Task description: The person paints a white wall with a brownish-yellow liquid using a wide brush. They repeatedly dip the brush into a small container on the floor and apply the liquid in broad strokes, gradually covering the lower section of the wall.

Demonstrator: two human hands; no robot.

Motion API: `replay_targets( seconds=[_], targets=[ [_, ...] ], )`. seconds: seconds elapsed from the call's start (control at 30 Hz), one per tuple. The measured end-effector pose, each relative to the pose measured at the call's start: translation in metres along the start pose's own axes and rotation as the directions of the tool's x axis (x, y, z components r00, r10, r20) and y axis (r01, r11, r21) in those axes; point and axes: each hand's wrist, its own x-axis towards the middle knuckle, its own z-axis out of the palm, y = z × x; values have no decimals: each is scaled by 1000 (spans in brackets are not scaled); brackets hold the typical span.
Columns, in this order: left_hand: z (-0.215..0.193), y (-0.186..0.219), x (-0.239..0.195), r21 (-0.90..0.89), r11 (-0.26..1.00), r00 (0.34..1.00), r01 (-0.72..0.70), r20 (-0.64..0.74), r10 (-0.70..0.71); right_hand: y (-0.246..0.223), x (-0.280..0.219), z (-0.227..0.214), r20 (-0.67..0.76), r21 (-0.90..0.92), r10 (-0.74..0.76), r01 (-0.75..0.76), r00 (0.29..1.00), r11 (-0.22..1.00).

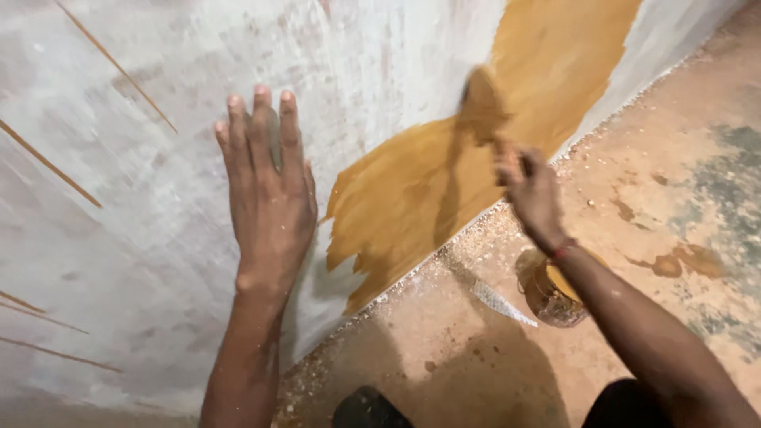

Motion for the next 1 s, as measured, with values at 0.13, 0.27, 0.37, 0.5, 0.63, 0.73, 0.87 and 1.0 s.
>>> replay_targets(
  seconds=[0.13,0.27,0.37,0.5,0.63,0.73,0.87,1.0],
  targets=[
    [-31,-14,16,13,1000,1000,-22,-11,22,-49,-53,51,298,8,-46,46,953,999],
    [-54,-22,22,-54,998,999,-35,-14,34,-89,-119,59,490,39,-332,360,806,932],
    [-57,-24,29,-44,996,996,-82,-29,80,-102,-124,64,559,-66,-212,297,802,953],
    [-50,-28,24,-46,998,998,-38,51,41,-84,-69,61,448,-246,99,16,889,969],
    [-41,-32,20,25,1000,993,6,119,-9,-37,-5,16,55,-89,-177,181,983,979],
    [-33,-32,14,126,992,991,11,128,-27,3,24,-26,-147,-63,-166,159,975,985],
    [-27,-30,13,248,968,984,18,169,-61,30,55,-37,-220,-131,-175,149,960,980],
    [-29,-14,25,326,944,974,55,191,-123,8,29,5,3,138,-67,66,998,988]
  ],
)
